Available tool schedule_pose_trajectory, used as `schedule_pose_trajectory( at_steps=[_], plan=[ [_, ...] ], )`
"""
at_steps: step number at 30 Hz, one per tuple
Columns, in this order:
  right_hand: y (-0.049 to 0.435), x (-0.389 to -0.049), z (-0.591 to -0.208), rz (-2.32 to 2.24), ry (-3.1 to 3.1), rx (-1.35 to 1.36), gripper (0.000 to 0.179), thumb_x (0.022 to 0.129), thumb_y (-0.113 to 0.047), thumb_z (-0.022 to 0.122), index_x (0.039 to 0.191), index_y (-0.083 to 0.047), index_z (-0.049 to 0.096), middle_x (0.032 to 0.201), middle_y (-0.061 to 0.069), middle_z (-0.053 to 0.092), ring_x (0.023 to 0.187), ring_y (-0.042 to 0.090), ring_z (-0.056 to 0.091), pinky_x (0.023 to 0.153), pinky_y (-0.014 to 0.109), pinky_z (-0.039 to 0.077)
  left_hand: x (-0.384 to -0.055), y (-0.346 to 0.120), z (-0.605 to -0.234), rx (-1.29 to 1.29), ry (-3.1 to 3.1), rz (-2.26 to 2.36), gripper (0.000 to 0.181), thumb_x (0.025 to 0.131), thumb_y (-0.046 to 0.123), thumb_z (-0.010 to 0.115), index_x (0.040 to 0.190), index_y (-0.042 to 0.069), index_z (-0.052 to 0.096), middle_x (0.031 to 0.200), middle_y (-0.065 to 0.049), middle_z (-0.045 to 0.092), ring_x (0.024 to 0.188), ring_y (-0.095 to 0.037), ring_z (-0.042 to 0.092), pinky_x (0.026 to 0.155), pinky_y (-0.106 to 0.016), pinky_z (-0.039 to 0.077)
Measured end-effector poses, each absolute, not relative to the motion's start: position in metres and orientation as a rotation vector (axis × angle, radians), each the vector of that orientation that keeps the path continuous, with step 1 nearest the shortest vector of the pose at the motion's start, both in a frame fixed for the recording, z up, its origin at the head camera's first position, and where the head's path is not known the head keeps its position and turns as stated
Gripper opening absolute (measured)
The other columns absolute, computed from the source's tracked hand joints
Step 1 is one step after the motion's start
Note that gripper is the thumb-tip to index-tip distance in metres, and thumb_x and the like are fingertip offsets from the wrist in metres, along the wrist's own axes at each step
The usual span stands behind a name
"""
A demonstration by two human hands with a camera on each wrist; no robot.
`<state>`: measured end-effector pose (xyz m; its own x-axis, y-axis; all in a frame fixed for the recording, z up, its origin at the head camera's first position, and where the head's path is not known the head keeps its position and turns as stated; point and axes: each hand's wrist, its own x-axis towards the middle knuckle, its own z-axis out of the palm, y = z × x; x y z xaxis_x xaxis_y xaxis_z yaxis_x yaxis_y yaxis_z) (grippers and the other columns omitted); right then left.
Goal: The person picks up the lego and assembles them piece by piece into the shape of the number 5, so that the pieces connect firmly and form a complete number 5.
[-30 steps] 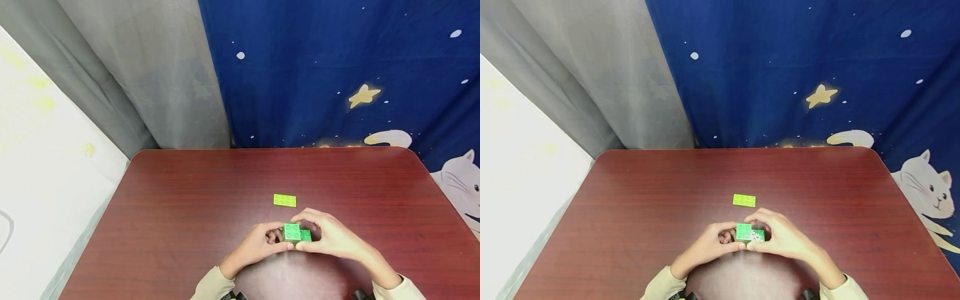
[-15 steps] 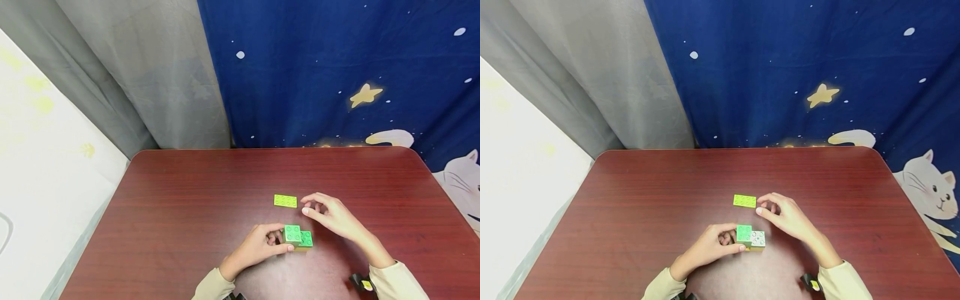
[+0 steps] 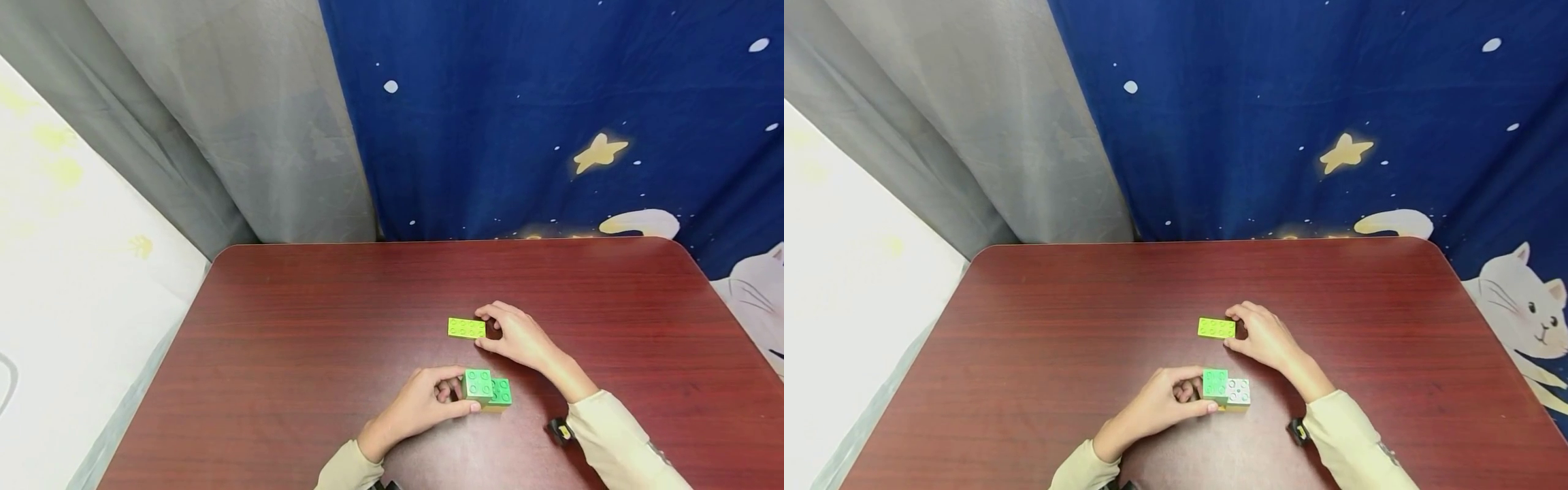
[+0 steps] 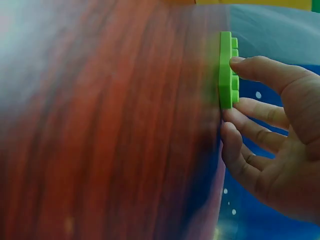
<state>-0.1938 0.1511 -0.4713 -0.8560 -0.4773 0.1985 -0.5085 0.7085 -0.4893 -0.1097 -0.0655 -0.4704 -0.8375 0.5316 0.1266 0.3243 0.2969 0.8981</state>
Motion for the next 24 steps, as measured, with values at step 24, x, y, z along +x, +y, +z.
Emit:
schedule_pose_trajectory(
  at_steps=[24],
  plan=[
    [0.1463, -0.1929, -0.4664, 0.926, -2.908, 0.769, 0.03, 0.071, -0.017, 0.078, 0.097, -0.012, 0.064, 0.085, -0.005, 0.052, 0.069, 0.012, 0.049, 0.057, 0.027, 0.04, -0.109, -0.0653, -0.4691, 0.799, 2.345, 1.598, 0.03, 0.079, 0.026, 0.075, 0.102, 0.01, 0.066, 0.066, 0.01, 0.052, 0.052, 0.002, 0.037, 0.047, -0.012, 0.03]
  ],
)
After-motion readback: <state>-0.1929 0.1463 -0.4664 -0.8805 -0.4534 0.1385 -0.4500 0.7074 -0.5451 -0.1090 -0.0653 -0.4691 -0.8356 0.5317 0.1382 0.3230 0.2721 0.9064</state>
